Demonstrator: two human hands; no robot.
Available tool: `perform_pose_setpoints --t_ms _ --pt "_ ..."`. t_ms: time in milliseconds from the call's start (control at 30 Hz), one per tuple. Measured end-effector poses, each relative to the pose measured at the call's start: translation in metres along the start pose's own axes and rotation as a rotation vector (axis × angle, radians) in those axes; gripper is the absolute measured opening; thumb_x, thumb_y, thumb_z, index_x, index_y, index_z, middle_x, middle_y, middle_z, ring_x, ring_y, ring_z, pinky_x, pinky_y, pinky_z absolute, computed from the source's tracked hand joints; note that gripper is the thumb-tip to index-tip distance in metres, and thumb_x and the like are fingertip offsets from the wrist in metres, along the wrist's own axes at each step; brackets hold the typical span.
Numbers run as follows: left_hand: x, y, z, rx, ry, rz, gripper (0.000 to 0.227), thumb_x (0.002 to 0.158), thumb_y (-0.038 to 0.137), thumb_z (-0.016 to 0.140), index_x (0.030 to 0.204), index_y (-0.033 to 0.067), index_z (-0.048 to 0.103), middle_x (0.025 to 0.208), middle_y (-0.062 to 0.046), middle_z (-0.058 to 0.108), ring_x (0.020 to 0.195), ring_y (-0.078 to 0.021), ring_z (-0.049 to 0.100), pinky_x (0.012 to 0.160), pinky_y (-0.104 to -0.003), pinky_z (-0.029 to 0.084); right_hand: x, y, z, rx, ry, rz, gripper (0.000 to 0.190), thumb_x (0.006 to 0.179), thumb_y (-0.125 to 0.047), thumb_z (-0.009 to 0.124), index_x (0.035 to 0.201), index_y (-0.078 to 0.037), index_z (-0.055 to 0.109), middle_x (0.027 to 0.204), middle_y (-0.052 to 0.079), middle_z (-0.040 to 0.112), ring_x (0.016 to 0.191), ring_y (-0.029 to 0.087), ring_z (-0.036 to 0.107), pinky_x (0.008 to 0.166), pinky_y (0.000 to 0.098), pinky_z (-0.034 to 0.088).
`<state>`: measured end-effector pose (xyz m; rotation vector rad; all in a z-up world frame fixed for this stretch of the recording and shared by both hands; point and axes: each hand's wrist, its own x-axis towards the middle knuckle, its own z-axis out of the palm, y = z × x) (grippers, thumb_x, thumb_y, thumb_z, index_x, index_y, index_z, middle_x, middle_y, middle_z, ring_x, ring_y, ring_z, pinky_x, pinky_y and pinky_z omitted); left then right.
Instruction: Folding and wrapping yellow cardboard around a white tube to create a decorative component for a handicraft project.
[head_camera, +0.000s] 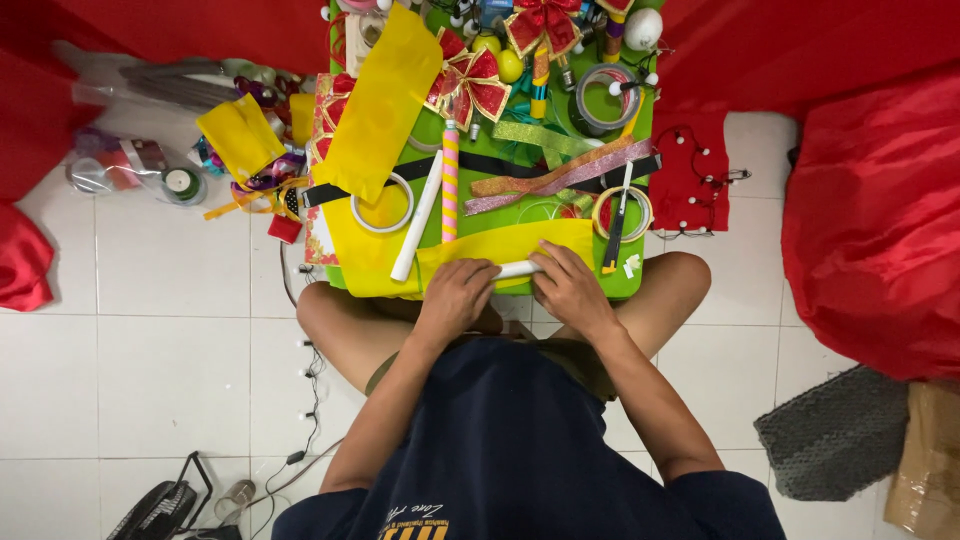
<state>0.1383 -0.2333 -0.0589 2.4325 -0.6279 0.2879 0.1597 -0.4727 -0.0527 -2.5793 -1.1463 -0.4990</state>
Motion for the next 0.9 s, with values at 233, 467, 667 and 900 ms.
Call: perform_pose_setpoints --t_ms 233,467,667,900 --pt "-0.007 0.002 0.006 0.072 0.062 0.057 0.027 0.09 0.03 0.079 0.114 0.0186 0.074 0.117 -0.005 0.071 0.107 -0.0241 0.069 0.092 -0.04 0.052 -0.011 0.004 0.007 0.03 -0.001 0.018 0.016 0.078 -0.005 0.078 0.09 -0.003 0.069 0.12 0.012 0.066 0.125 0.037 0.061 0.101 0.0499 0.054" --pt "-0.008 0.006 0.017 0.159 0.155 0.073 0.023 0.088 0.03 0.081 0.108 0.0217 0.075 0.115 -0.002 0.072 0.107 -0.0214 0.07 0.097 -0.041 0.048 -0.012 0.004 0.007 0.044 0.017 0.037 0.016 0.08 -0.003 0.076 0.094 -0.003 0.069 0.118 0.012 0.066 0.124 0.036 0.063 0.1 0.0477 0.055" --pt "-0.006 0.01 0.023 0.177 0.21 0.054 0.016 0.087 0.024 0.083 0.1 0.0202 0.075 0.108 0.0 0.074 0.106 -0.0197 0.072 0.103 -0.044 0.049 -0.011 0.004 0.004 0.054 0.035 0.048 0.016 0.081 -0.001 0.075 0.096 -0.004 0.069 0.114 0.012 0.066 0.121 0.036 0.064 0.098 0.0467 0.056" --pt "-0.002 0.01 0.022 0.148 0.221 0.017 0.01 0.086 0.018 0.083 0.09 0.018 0.075 0.101 0.002 0.075 0.1 -0.0166 0.073 0.101 -0.039 0.052 -0.014 0.007 -0.006 0.135 0.044 0.116 0.018 0.085 -0.006 0.076 0.102 -0.006 0.071 0.113 0.013 0.068 0.119 0.038 0.065 0.098 0.0491 0.056"
